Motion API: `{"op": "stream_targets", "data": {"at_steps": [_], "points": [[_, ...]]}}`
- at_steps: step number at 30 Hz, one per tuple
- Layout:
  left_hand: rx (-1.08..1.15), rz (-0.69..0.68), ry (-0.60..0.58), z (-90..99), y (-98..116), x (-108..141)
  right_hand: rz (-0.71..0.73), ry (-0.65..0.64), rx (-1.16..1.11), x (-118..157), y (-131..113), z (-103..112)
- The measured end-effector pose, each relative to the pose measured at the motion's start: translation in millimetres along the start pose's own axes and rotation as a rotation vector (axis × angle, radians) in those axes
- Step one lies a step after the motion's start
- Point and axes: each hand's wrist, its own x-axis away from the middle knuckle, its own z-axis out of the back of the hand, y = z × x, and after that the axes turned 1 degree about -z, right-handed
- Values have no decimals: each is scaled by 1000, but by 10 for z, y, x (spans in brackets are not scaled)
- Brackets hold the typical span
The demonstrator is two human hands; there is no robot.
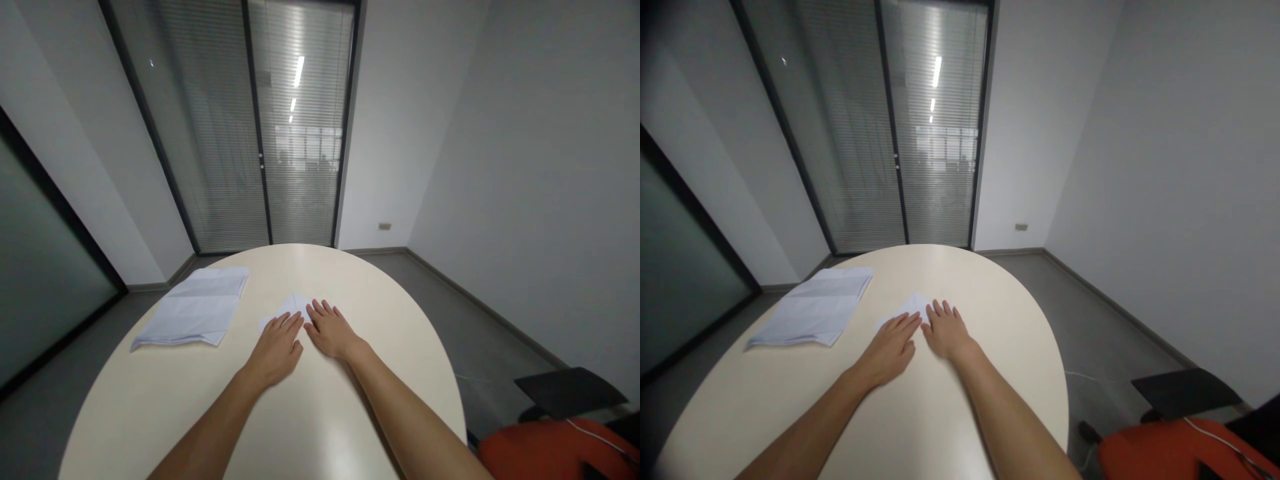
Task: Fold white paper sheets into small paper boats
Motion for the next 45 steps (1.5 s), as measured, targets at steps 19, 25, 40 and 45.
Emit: {"op": "stream_targets", "data": {"at_steps": [19,25,40,45], "points": [[-16,16,59,-78,-16,-6,-240,317,-37,-187,401,48],[-35,12,33,-64,-10,-4,-235,323,-140,-213,424,41],[-49,37,13,-49,13,-9,-170,291,-4,-146,309,119],[-56,44,-2,-33,25,-14,-160,283,87,-115,248,145]]}}
